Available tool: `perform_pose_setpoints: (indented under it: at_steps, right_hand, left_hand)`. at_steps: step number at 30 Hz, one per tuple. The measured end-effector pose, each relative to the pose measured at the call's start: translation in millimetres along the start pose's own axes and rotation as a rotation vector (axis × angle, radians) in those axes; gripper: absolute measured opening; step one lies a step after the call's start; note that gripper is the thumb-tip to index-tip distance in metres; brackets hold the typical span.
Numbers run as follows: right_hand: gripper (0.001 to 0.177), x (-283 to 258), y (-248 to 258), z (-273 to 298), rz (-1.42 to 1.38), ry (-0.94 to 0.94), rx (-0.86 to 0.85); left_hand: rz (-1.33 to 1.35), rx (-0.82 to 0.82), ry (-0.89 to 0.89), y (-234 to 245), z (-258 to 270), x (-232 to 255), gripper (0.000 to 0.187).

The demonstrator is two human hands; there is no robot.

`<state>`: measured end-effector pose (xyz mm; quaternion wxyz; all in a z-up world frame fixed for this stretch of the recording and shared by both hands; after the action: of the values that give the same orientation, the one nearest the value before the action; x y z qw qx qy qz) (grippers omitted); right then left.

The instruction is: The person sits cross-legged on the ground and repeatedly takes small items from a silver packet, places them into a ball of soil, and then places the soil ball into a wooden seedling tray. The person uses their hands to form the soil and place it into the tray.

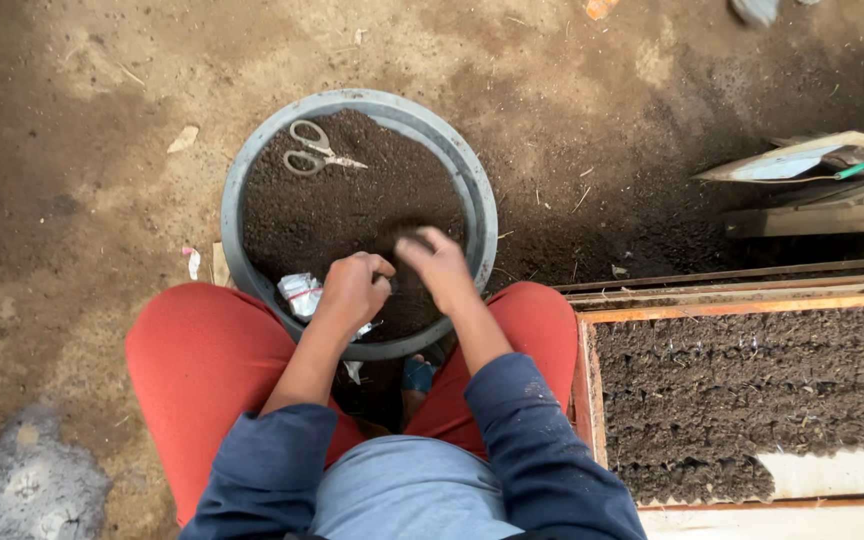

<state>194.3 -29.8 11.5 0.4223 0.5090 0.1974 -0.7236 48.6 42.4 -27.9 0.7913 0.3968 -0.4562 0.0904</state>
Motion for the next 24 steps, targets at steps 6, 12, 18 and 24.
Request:
perform_pose_setpoints:
  at_steps: [6, 12, 18, 24]
  right_hand:
    - [0.028, -70, -8, 30, -0.419, -0.123, 0.063]
    - [0.036, -79, -12, 30, 0.03, 0.103, -0.106]
    - [0.035, -102, -10, 49, 0.393, 0.157, -0.098]
    - [0.035, -137, -22, 88, 0.667, 0.258, -0.359]
  left_hand:
    - [0.185, -0.167, -0.059, 6, 24, 43, 0.032]
    - [0.293, -0.193, -0.034, 63, 53, 108, 0.047]
    - [0.339, -0.194, -0.03, 33, 32, 63, 0.048]
    - [0.336, -0.172, -0.064, 47, 34, 71, 0.052]
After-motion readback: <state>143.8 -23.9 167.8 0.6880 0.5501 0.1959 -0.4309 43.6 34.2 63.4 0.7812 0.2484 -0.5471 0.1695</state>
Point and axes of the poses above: each hand's wrist, its own z-axis away from the middle knuckle, its own y-axis out of the back of the hand, x = y × z, the point moved 7 cm from there along -z, towards the middle knuckle, and after that the axes turned 1 degree about -y, right-handed, at the moved point
